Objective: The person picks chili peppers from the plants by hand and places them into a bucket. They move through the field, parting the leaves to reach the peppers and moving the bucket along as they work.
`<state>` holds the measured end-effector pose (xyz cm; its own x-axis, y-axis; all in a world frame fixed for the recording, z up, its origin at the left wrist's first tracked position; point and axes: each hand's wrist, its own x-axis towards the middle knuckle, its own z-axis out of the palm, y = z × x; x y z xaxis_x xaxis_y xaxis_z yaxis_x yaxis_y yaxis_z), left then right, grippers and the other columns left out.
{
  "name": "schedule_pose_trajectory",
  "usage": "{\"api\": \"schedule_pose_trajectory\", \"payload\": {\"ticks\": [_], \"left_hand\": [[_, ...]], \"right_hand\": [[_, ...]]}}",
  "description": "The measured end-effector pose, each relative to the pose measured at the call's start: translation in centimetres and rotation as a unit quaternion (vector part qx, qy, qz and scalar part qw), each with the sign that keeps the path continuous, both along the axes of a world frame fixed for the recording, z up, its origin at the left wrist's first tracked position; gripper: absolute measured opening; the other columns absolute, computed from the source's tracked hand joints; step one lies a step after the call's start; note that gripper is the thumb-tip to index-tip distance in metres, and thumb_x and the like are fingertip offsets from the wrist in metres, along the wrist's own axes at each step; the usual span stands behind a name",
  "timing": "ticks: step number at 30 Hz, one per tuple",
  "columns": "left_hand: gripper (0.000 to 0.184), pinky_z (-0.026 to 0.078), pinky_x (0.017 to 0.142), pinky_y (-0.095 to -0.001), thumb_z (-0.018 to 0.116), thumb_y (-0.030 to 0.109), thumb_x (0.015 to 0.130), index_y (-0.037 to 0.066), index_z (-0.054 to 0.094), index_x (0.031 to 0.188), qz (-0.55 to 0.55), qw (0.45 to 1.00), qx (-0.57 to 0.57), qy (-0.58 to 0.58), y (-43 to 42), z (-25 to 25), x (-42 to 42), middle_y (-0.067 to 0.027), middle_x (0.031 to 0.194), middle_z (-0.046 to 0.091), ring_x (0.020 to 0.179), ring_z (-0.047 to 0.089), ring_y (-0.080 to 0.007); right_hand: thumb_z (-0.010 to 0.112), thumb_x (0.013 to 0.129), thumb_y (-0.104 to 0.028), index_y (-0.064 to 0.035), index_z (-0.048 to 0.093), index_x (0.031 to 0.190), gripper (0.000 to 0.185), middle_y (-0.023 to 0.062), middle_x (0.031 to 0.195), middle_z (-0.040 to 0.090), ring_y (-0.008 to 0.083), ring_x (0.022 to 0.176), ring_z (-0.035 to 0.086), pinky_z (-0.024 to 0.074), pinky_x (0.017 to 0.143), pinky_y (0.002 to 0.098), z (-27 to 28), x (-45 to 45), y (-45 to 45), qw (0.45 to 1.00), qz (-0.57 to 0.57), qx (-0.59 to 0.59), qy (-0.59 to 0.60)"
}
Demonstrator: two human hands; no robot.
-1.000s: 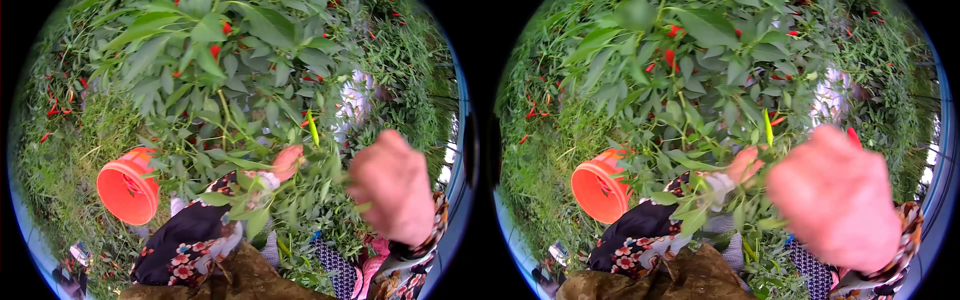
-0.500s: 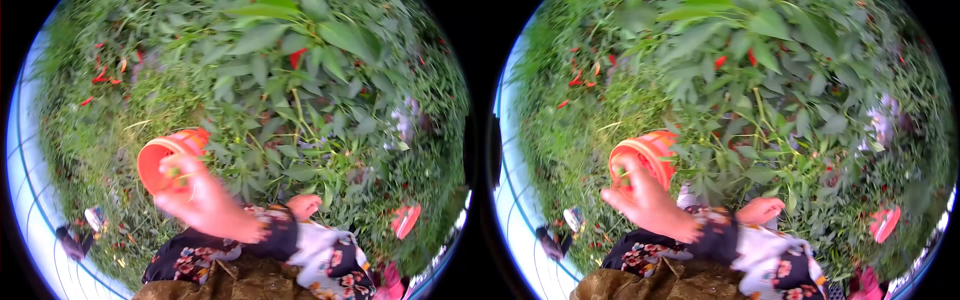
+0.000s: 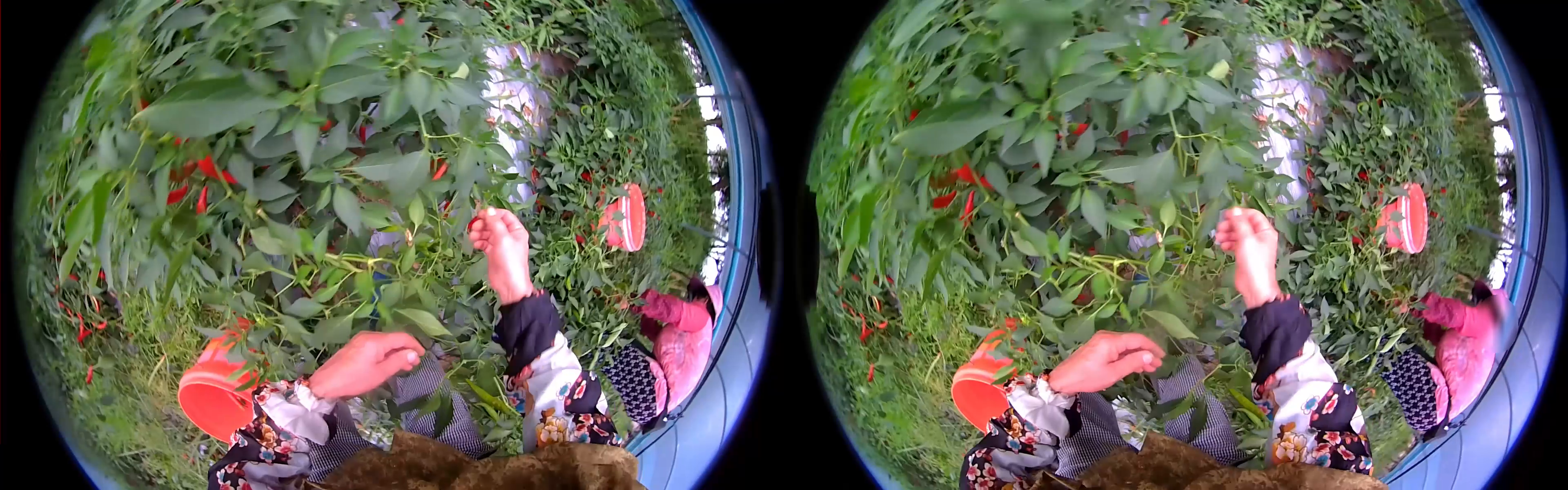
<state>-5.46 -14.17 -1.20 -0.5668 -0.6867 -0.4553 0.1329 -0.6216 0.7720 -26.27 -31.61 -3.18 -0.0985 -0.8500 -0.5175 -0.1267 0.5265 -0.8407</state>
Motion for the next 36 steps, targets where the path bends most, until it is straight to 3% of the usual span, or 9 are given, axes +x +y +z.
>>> {"api": "schedule_pose_trajectory", "payload": {"ticks": [4, 6, 12, 15, 19, 24, 29, 32, 36], "left_hand": [[0.024, 0.049, 0.078, -0.0334, 0.051, 0.017, 0.092, 0.002, 0.056, 0.111, 0.018, 0.987, -0.158, -0.025, -6.3, 1.5, -2.9, -0.0124, 0.099, 0.064, 0.091, 0.063, -0.0245], [0.027, 0.045, 0.088, -0.0348, 0.049, 0.015, 0.093, 0.002, 0.053, 0.116, 0.016, 0.977, -0.206, -0.056, -9.4, 1.0, -4.9, -0.0148, 0.112, 0.059, 0.104, 0.058, -0.0273], [0.034, 0.036, 0.103, -0.0365, 0.047, 0.012, 0.091, 0.002, 0.05, 0.123, 0.076, 0.917, -0.333, -0.206, -16.5, -5.5, -10.8, -0.0181, 0.126, 0.051, 0.121, 0.047, -0.0313], [0.035, 0.037, 0.102, -0.034, 0.047, 0.014, 0.091, 0.002, 0.049, 0.125, 0.088, 0.913, -0.215, -0.334, -17.8, -11.4, -10.2, -0.0179, 0.125, 0.052, 0.119, 0.049, -0.0303], [0.042, 0.039, 0.099, -0.0353, 0.047, 0.012, 0.092, 0.002, 0.041, 0.132, 0.27, 0.918, -0.017, -0.289, -17.6, -17.1, -7.5, -0.0214, 0.126, 0.051, 0.115, 0.051, -0.0296], [0.044, 0.035, 0.103, -0.0332, 0.047, 0.009, 0.092, -0.002, 0.039, 0.134, 0.278, 0.91, 0.042, -0.303, -19.4, -15.5, -7.9, -0.019, 0.131, 0.048, 0.121, 0.047, -0.0251], [0.043, 0.032, 0.105, -0.0334, 0.046, 0.011, 0.093, -0.002, 0.04, 0.134, 0.306, 0.912, 0.072, -0.263, -20.0, -15.6, -7.8, -0.0187, 0.132, 0.047, 0.123, 0.044, -0.0248], [0.042, 0.034, 0.103, -0.0348, 0.045, 0.011, 0.093, 0.001, 0.04, 0.133, 0.302, 0.917, 0.049, -0.257, -20.2, -16.2, -7.8, -0.0198, 0.131, 0.047, 0.121, 0.046, -0.0267], [0.042, 0.035, 0.1, -0.0318, 0.045, 0.013, 0.094, -0.002, 0.04, 0.133, 0.337, 0.913, 0.084, -0.214, -21.0, -15.1, -8.3, -0.0172, 0.134, 0.046, 0.119, 0.046, -0.0225]], "right_hand": [[0.046, 0.095, -0.025, -0.0027, 0.046, 0.128, 0.04, 0.0148, 0.127, 0.051, 0.0218, 0.106, 0.055, 0.0438, 0.089, 0.0331, -11.0, -5.6, -1.2, 0.994, -0.043, 0.097, 0.0], [0.054, 0.092, -0.015, -0.0055, 0.056, 0.113, 0.024, 0.0009, 0.097, 0.059, 0.0115, 0.086, 0.053, 0.0437, 0.075, 0.0262, -15.0, -4.1, 0.3, 0.999, 0.001, 0.05, -0.016], [0.054, 0.089, -0.012, -0.001, 0.055, 0.115, 0.029, 0.0111, 0.104, 0.059, 0.0252, 0.093, 0.055, 0.0448, 0.081, 0.035, -15.2, 0.6, 3.5, 0.943, 0.267, -0.131, 0.147], [0.055, 0.087, -0.01, 0.0013, 0.054, 0.116, 0.031, 0.0161, 0.107, 0.059, 0.0321, 0.096, 0.057, 0.0454, 0.083, 0.0393, -13.3, 0.3, 3.6, 0.903, 0.352, -0.19, 0.159], [0.054, 0.087, -0.014, 0.0018, 0.061, 0.103, 0.023, 0.0205, 0.104, 0.061, 0.0336, 0.096, 0.06, 0.047, 0.084, 0.039, -14.7, -2.0, 1.2, 0.941, 0.241, -0.188, 0.143], [0.053, 0.086, -0.013, -0.0006, 0.061, 0.103, 0.022, 0.0221, 0.096, 0.062, 0.0362, 0.089, 0.061, 0.0478, 0.08, 0.0381, -17.8, -1.2, -5.6, 0.959, 0.103, -0.184, 0.191], [0.057, 0.085, -0.009, 0.012, 0.055, 0.11, 0.032, 0.0193, 0.102, 0.066, 0.0276, 0.092, 0.063, 0.0456, 0.084, 0.0359, -23.1, 2.0, -11.4, 0.993, -0.112, -0.037, -0.023], [0.061, 0.083, -0.01, 0.0084, 0.062, 0.101, 0.025, 0.0176, 0.094, 0.067, 0.0263, 0.085, 0.064, 0.047, 0.077, 0.0357, -22.3, 2.2, -13.1, 0.985, -0.142, 0.061, -0.08], [0.068, 0.079, -0.022, 0.0054, 0.066, 0.085, 0.028, 0.0225, 0.08, 0.066, 0.0282, 0.071, 0.065, 0.0483, 0.065, 0.0376, -21.4, 0.6, -11.6, 0.992, -0.01, -0.061, 0.106]]}}
